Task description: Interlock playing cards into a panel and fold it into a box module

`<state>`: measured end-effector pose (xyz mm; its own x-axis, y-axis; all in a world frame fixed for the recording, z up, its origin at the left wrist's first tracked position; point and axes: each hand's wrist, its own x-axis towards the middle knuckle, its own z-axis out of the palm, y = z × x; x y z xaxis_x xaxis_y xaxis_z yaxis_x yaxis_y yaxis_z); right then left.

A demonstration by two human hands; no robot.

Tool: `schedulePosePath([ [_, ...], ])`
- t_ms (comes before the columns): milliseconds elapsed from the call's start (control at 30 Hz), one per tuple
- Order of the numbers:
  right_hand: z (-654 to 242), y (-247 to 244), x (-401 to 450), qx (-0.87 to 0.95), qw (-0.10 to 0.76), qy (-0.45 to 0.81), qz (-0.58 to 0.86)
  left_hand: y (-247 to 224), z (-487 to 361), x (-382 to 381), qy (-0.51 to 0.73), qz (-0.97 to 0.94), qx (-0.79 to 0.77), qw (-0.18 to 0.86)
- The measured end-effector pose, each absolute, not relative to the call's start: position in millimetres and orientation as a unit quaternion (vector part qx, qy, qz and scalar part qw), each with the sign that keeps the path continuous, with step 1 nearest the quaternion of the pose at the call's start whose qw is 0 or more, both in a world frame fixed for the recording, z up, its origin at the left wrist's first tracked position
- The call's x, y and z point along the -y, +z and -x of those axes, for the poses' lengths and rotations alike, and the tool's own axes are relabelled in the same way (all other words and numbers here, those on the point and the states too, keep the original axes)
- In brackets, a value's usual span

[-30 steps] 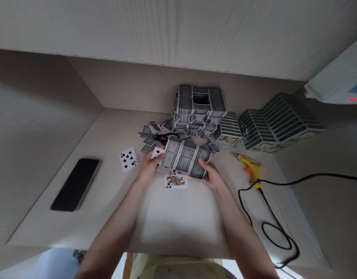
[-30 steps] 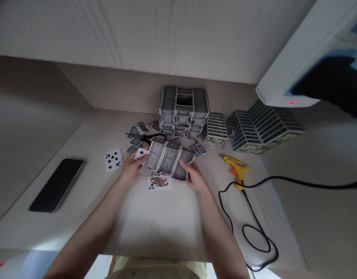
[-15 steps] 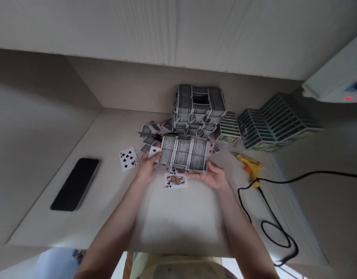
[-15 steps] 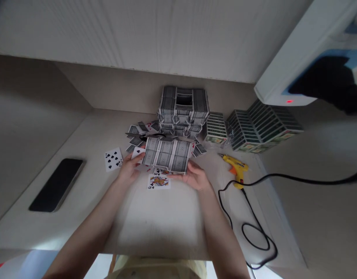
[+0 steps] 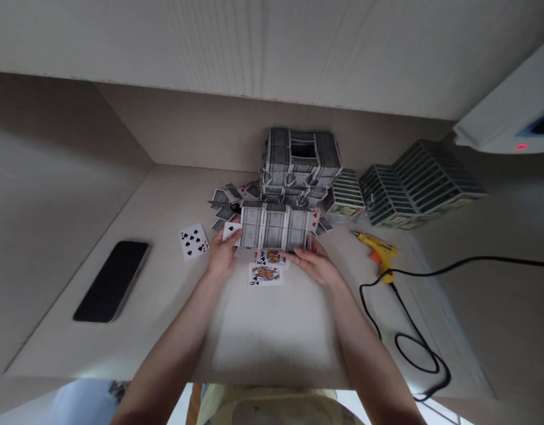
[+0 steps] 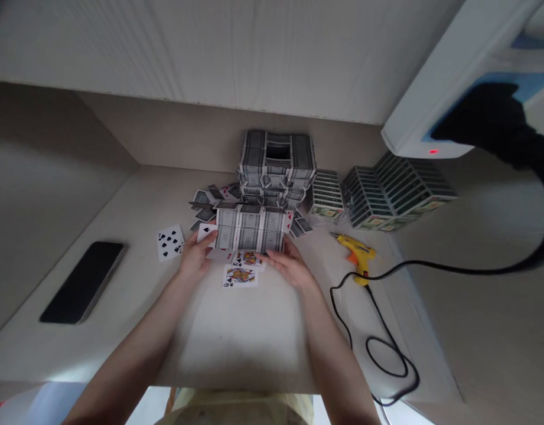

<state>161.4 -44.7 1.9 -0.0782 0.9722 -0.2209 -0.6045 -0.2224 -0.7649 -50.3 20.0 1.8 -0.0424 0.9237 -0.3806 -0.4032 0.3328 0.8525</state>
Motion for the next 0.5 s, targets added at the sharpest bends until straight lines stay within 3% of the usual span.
schedulePosePath([
  [300, -156.0, 2.8, 44.1, 0.238, 0.641, 0.639, 0.354, 3.1, 46.5, -21.5, 0.541, -0.244, -0.504, 0.628],
  [500, -160.5, -4.6, 41.7, 0.283, 0.590, 0.645, 0.396, -0.6, 47.5, -23.0, 0.548, -0.236, -0.519, 0.612],
])
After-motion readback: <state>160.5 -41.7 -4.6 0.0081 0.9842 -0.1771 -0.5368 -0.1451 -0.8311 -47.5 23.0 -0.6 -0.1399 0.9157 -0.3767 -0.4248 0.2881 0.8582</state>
